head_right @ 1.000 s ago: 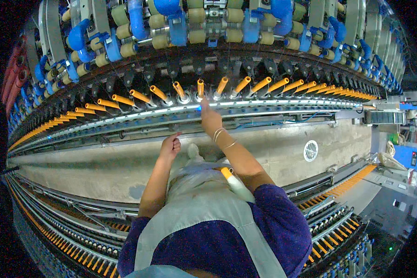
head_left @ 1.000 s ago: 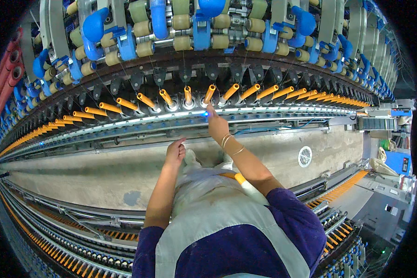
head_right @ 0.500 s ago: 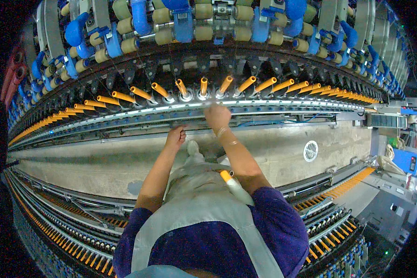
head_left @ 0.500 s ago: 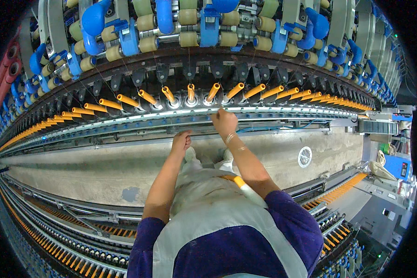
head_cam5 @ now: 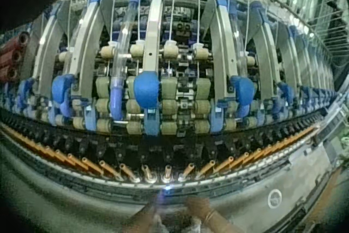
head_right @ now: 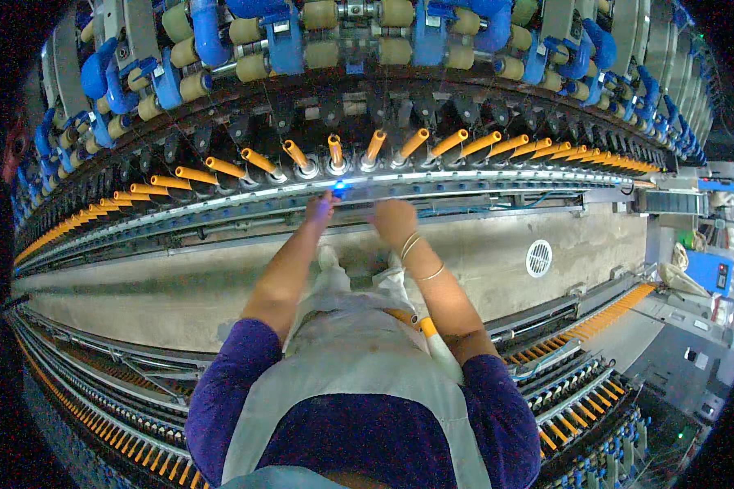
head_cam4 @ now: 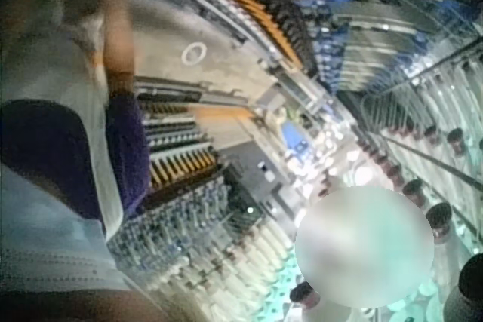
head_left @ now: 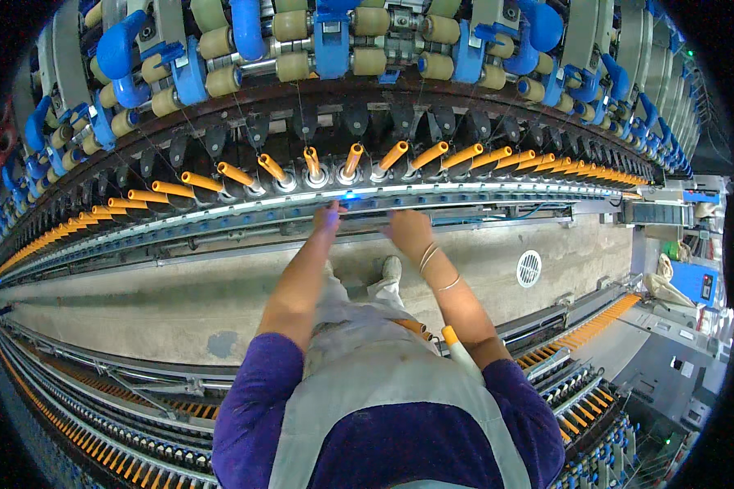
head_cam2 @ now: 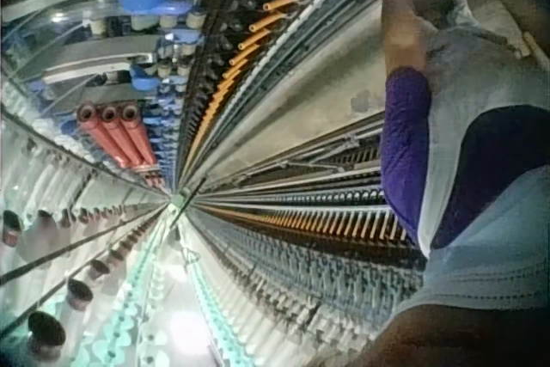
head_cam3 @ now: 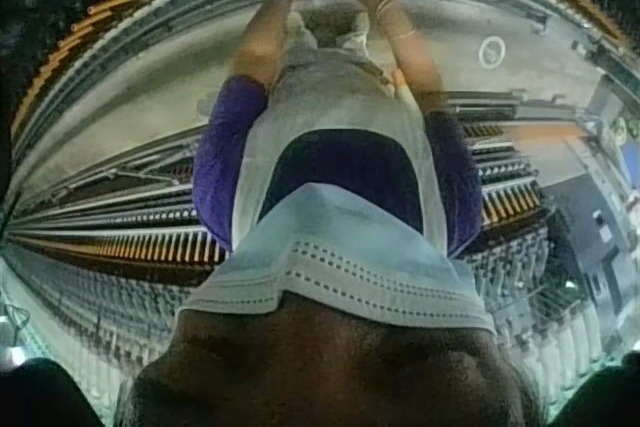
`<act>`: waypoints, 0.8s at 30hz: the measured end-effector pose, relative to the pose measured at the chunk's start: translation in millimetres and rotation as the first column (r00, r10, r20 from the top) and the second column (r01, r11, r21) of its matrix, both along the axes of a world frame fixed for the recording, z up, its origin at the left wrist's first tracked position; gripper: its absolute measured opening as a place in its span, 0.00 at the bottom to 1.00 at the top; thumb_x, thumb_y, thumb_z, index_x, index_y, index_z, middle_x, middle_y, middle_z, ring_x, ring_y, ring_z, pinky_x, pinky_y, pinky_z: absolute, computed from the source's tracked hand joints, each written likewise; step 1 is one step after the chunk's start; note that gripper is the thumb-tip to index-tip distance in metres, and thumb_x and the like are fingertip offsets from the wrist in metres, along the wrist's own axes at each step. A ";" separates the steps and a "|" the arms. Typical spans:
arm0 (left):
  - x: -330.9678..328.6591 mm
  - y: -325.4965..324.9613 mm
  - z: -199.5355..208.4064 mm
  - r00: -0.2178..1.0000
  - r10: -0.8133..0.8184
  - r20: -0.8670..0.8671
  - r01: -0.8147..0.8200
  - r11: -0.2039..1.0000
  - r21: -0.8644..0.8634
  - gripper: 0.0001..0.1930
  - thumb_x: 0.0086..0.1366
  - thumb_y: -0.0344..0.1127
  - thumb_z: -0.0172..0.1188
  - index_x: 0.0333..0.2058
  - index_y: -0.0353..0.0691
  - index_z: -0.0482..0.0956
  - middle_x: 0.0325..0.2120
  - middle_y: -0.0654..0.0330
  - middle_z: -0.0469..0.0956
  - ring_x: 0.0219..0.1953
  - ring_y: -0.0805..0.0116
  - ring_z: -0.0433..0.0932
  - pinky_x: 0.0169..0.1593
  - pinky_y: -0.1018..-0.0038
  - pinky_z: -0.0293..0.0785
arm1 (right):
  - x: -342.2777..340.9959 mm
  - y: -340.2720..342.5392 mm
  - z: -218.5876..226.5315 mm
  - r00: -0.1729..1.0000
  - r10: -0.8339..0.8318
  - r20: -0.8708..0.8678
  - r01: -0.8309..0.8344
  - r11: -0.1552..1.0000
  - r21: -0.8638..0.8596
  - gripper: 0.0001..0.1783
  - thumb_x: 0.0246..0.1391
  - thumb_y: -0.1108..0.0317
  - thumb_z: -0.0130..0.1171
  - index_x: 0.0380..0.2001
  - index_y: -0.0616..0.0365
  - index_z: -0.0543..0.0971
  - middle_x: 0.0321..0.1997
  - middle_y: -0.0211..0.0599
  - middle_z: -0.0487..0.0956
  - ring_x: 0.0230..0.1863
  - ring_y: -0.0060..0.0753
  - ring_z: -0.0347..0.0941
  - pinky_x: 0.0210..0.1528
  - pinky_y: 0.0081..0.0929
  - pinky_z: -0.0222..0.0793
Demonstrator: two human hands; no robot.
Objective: The person walks along a textile machine and repeatedly threads white yarn through guides and onto yellow spindles. They handle spools and guide the thread by hand, moving along the machine row to continue the process.
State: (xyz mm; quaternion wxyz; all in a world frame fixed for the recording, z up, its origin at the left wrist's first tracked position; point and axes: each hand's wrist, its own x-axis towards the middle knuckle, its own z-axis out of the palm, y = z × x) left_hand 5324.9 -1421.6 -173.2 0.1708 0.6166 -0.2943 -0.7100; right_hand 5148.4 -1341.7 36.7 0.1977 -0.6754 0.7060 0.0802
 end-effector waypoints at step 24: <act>-44.3 -4.9 278.0 0.888 0.355 -0.291 -0.457 0.750 -0.478 0.12 0.68 0.38 0.51 0.37 0.37 0.81 0.09 0.66 0.67 0.10 0.80 0.63 0.14 0.80 0.56 | -6.5 2.2 -26.2 0.754 0.053 0.655 0.412 0.739 -0.534 0.09 0.55 0.71 0.56 0.38 0.62 0.80 0.32 0.43 0.82 0.26 0.34 0.79 0.28 0.25 0.73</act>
